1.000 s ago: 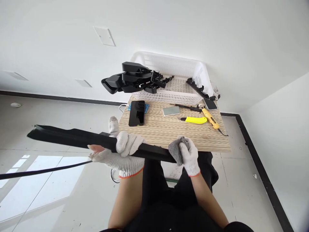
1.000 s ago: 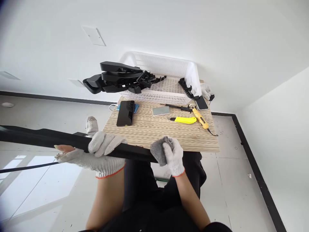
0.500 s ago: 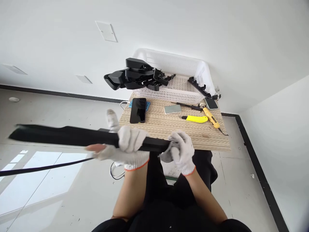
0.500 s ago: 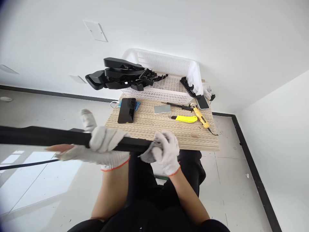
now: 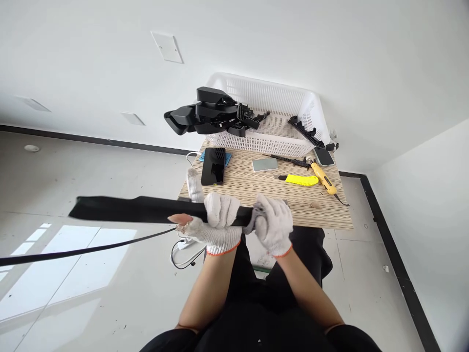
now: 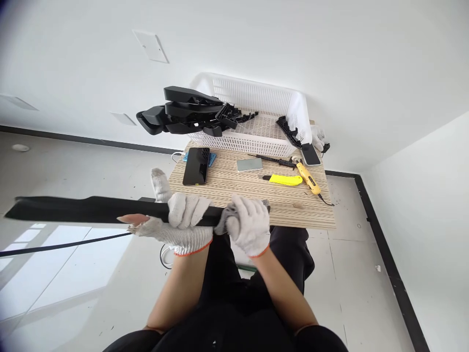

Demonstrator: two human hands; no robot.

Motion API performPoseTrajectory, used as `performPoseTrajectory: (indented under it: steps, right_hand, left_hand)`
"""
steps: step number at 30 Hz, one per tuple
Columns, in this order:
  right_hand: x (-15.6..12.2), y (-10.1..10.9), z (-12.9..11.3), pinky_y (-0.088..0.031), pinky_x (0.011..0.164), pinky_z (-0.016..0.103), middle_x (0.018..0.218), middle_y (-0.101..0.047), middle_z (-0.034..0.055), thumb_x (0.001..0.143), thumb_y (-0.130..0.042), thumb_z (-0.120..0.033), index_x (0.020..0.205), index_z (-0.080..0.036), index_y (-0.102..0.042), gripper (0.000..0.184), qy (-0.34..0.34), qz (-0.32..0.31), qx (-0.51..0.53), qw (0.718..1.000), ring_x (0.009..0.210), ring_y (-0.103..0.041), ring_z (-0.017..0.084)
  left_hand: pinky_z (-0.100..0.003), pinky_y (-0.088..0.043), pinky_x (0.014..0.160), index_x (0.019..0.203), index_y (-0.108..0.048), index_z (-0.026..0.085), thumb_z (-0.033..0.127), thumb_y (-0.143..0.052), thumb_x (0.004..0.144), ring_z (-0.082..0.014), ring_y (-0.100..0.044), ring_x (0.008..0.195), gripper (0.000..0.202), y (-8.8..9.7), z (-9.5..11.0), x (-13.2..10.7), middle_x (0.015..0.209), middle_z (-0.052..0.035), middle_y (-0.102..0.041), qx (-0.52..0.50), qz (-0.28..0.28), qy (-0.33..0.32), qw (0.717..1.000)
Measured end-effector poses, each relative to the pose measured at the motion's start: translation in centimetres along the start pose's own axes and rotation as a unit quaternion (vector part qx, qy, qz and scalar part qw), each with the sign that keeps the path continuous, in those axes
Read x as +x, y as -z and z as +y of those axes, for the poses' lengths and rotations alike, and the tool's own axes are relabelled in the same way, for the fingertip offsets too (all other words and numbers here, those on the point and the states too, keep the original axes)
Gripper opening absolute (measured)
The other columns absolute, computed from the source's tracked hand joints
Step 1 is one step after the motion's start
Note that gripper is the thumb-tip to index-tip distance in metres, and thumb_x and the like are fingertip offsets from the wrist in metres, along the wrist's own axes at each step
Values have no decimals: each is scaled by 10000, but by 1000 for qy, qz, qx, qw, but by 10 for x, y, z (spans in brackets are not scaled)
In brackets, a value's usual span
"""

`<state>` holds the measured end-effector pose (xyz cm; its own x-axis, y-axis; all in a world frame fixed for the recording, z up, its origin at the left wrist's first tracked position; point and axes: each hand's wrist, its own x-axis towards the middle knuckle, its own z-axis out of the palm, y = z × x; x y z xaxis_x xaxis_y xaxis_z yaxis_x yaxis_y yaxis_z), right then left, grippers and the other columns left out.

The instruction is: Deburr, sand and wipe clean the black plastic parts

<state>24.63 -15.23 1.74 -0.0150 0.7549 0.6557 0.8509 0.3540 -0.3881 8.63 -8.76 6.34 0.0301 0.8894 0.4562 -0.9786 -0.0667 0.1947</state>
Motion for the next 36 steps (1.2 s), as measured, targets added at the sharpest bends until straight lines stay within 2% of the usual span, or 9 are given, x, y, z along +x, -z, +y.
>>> performPoseTrajectory:
  steps: [3,7,11,16,19,23,28,32,36]
  right_hand:
    - [-5,-5,11,-470,1111,504,1203,-725,99,1000,-364,-295,1354,-213,-611,440,11,46,9,999,1173,-657,267]
    - [-11,-10,6,-347,1212,576,1338,-673,136,999,-425,-280,1463,-191,-542,487,-91,64,-25,993,1290,-604,303]
    - [-10,-10,15,-444,1138,527,1262,-709,120,1017,-368,-282,1439,-208,-567,473,10,78,3,997,1216,-655,290]
    - [-7,-10,7,-298,1215,632,1391,-636,150,1016,-408,-305,1467,-189,-540,484,-108,63,-36,992,1331,-563,339]
    - [-7,-10,10,-338,1192,623,1415,-622,156,1011,-405,-335,1504,-196,-512,523,-59,52,-47,996,1342,-555,342]
    - [-8,-9,26,-499,1062,529,1253,-702,156,1031,-372,-279,1360,-176,-618,424,-82,69,-60,992,1224,-632,297]
    - [-5,-8,6,-276,1234,624,1372,-650,110,1031,-353,-296,1449,-232,-553,468,-87,36,-12,995,1338,-563,303]
    - [-7,-10,15,-424,1139,600,1278,-683,128,1030,-378,-350,1386,-212,-585,434,-52,14,-2,999,1243,-615,307]
    - [-9,-15,10,-400,1154,633,1288,-664,147,1052,-347,-350,1358,-203,-596,421,-121,53,-2,991,1263,-590,311]
  left_hand:
    - [-193,-121,278,1341,-610,241,727,-621,881,-56,-102,230,669,-6,-9,3,378,164,-128,-52,-71,-102,991]
    - [-178,-145,273,1295,-632,259,696,-661,876,-44,-47,238,606,-6,-20,4,399,168,-146,-16,-35,-70,997]
    - [-181,-130,270,1254,-638,269,691,-640,896,-50,-48,244,553,-1,-24,5,401,163,-158,-30,-36,-80,996]
    - [-153,-137,274,1131,-699,248,687,-680,868,-36,-39,273,512,-12,-33,12,426,148,-184,28,3,-81,996]
    - [-163,-121,262,1219,-688,285,695,-701,844,-46,1,260,556,-18,-33,13,391,160,-142,71,26,-94,993]
    - [-169,-148,249,1194,-698,283,723,-682,839,-49,-14,227,565,-18,-30,12,369,166,-116,72,-32,-94,992]
    - [-169,-214,285,1275,-663,307,697,-620,904,-69,-79,240,540,-18,-30,9,387,154,-134,-12,-76,-93,993]
    - [-192,-179,286,1371,-601,277,725,-610,888,-73,-125,236,659,-11,-13,4,379,156,-186,-9,-194,-87,977]
    - [-200,-149,276,1388,-582,266,785,-613,839,-60,-74,227,756,-8,-10,-3,373,172,-165,23,-148,-115,982]
